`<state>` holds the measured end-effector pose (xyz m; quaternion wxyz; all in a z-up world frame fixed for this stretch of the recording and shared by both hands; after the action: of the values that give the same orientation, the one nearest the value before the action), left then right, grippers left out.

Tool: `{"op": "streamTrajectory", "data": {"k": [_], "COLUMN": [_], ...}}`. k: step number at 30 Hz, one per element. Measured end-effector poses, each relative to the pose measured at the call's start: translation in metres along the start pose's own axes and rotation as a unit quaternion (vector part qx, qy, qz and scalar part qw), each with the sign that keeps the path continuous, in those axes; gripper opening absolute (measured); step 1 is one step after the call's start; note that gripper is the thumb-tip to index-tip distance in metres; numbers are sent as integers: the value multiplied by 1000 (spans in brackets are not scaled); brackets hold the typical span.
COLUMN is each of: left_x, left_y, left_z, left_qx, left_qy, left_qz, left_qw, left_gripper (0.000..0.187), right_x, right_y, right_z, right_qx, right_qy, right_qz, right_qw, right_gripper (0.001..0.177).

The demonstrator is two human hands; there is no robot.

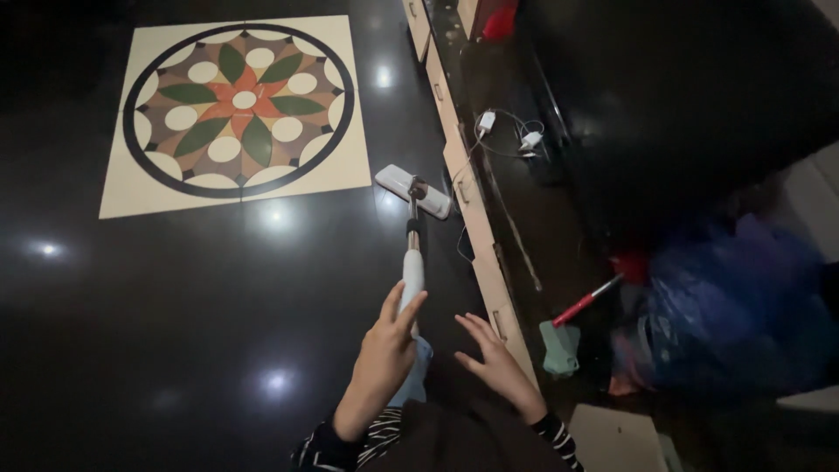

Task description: The person cleans the tiled floor by hand using a spray mop, moving the mop head across different rooms and around furniture.

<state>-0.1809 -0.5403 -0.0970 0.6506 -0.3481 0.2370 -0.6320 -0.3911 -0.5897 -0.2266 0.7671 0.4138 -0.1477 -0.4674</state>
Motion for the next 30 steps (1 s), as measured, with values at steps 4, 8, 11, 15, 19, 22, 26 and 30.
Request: {"op": "streamTrajectory", "data": {"k": [4, 8, 11, 15, 19, 22, 26, 30], "left_x": [50, 113, 160, 212, 260, 286, 326, 367], "left_y": [8, 17, 26, 41, 62, 76, 96, 116], "left_z": [-3, -6, -10, -9, -17, -33, -49, -64], "left_qx": [-8, -21, -34, -38, -58, -91, -116, -122], "left_qy": [-53, -67, -48, -80, -86, -82, -128, -148], "left_qz": [-28, -14, 27, 40, 56, 81, 70, 91], "left_qw": [998, 997, 998, 995, 993, 989, 983, 977], "left_gripper": [67, 70, 70, 73, 75, 74, 73, 76], "right_x": [45, 101, 143, 186, 224, 239, 259, 293], "right_y": [-12, -12, 4, 29, 31, 20, -3, -23], "right_z": [21, 54, 84, 116, 128, 129, 141, 176], "right_qx": [-10, -66, -99, -102, -88, -61, -131, -189], "right_qy": [-2, -26, -53, -62, -54, -43, -58, -103], "right_qz": [16, 55, 88, 79, 68, 80, 18, -33], "right_qw": [1000, 996, 990, 990, 992, 994, 990, 976], "right_gripper": [66, 66, 63, 61, 60, 59, 57, 47]}}
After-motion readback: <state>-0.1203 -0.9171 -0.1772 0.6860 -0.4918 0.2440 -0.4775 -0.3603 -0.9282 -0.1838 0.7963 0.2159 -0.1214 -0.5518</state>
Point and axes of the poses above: each hand's wrist, its own x-axis towards the middle knuckle, its own z-axis out of the back of the hand, y = z × x, the point moved 6 cm from there along x, towards the middle knuckle, and after that the axes turned 3 degrees about -z, right-handed, at the moved point
